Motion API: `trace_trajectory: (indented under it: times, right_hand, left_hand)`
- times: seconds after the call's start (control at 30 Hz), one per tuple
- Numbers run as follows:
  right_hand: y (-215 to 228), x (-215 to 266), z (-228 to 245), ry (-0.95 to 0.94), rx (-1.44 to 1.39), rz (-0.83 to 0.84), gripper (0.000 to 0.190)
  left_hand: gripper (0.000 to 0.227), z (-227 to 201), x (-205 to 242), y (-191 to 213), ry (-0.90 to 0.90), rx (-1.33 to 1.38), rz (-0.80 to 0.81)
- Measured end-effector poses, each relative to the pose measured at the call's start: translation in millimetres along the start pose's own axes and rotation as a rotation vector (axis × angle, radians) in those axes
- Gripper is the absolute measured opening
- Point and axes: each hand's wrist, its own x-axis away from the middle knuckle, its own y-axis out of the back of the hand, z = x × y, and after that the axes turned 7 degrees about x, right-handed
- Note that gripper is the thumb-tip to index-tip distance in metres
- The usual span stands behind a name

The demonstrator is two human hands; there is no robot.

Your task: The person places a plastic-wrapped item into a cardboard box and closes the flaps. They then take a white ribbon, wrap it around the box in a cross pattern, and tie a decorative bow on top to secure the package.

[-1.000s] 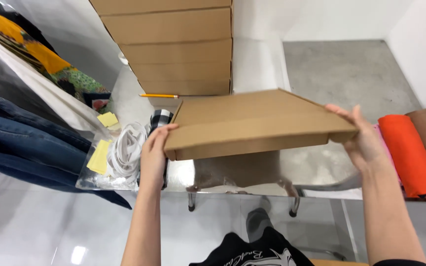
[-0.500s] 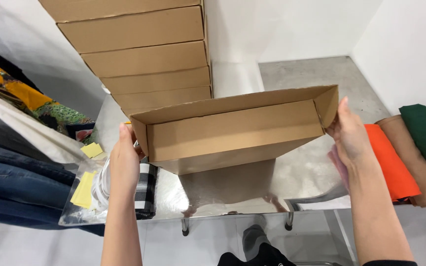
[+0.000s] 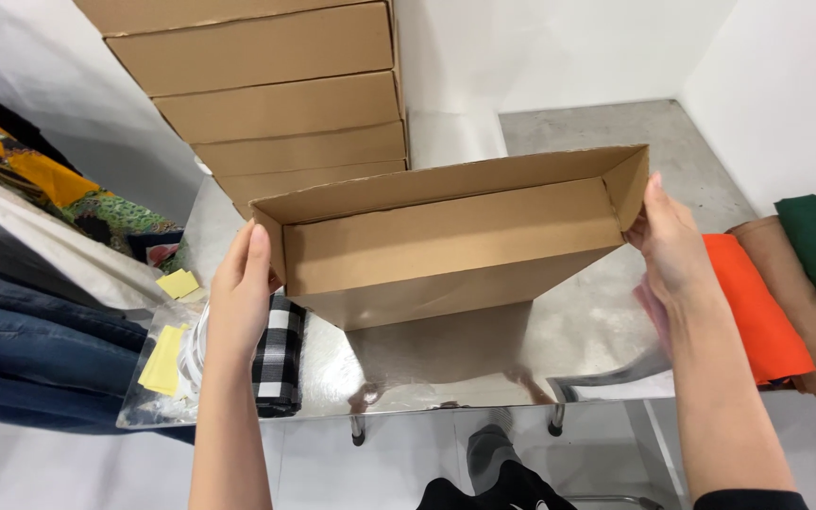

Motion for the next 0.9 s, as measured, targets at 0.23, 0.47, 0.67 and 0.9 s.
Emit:
trace_trajectory:
  times: [0.23, 0.47, 0.67, 0.9]
  right_hand:
    - [6.9, -12.6, -17.9, 0.05, -0.013, 0.04, 0.059]
    - [5.3, -15.8, -25.0, 0.121, -0.049, 0.082, 0.061]
    - [2.3, -13.9, -25.2, 0.22, -0.029, 0.119, 0.072]
    - [-1.5, -6.4, -12.4, 0.176, -0.019, 0.093, 0.065]
  left_hand:
    - [0.051, 1.1, -0.4, 1.5, -0.003, 0.034, 0.011]
    - [0.05, 16.4, -2.2, 3.4, -0.074, -0.057, -0.028]
    - [0.054, 17.0, -5.3, 2.3, -0.08, -0.233, -0.088]
    - [0.046, 11.6, -4.3, -3.0, -0.083, -0.03, -0.041]
